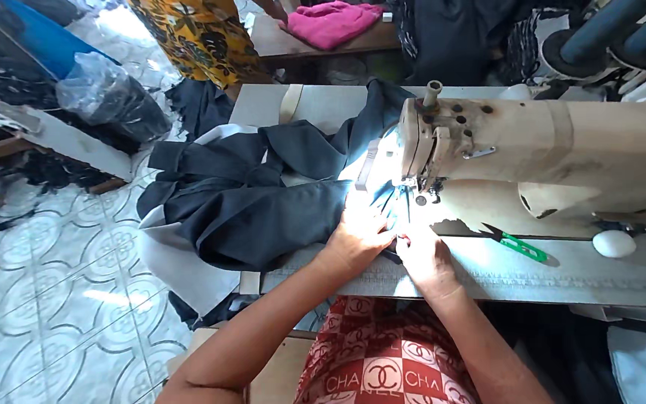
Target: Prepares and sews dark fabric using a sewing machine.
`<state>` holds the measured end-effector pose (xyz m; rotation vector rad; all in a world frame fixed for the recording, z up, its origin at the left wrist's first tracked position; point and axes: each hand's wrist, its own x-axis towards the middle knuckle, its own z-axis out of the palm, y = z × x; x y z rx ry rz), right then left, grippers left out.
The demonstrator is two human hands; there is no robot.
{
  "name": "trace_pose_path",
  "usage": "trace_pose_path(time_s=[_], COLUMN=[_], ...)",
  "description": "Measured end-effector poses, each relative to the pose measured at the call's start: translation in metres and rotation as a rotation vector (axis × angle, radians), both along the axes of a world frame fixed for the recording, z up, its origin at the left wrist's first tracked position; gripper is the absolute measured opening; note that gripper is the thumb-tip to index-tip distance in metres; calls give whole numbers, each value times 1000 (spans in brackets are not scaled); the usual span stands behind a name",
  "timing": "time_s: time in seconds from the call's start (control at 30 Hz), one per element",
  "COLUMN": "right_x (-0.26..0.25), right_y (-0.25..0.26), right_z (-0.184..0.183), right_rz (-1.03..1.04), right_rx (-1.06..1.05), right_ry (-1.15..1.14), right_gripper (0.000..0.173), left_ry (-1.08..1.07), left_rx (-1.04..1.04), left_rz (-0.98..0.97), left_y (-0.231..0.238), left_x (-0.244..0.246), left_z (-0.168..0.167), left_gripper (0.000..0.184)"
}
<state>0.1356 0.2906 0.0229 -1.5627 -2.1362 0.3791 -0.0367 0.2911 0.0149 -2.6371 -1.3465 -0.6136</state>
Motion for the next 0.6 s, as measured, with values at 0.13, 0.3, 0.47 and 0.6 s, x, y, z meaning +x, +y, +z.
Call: trace_pose_path(time_s=[0.13,0.3,0.47,0.6], right_x=[3,7,7,7], right_y=[-2,-5,-9,-8], right_z=[1,-2,-10,-12], right_rz=[20,71,85,79], right_rx=[-6,38,145,160], right_ry=[17,-6,-30,-41], right_gripper=[17,19,19,21], left_ry=[-11,-28,-10,-6], left_rx=[10,-23,-17,-33], left_rz=[-4,-2,3,3], left_y=[2,3,4,6], left_x=[-1,-3,-3,-4], left_z=[-2,0,-1,1], left_gripper=[24,22,24,25])
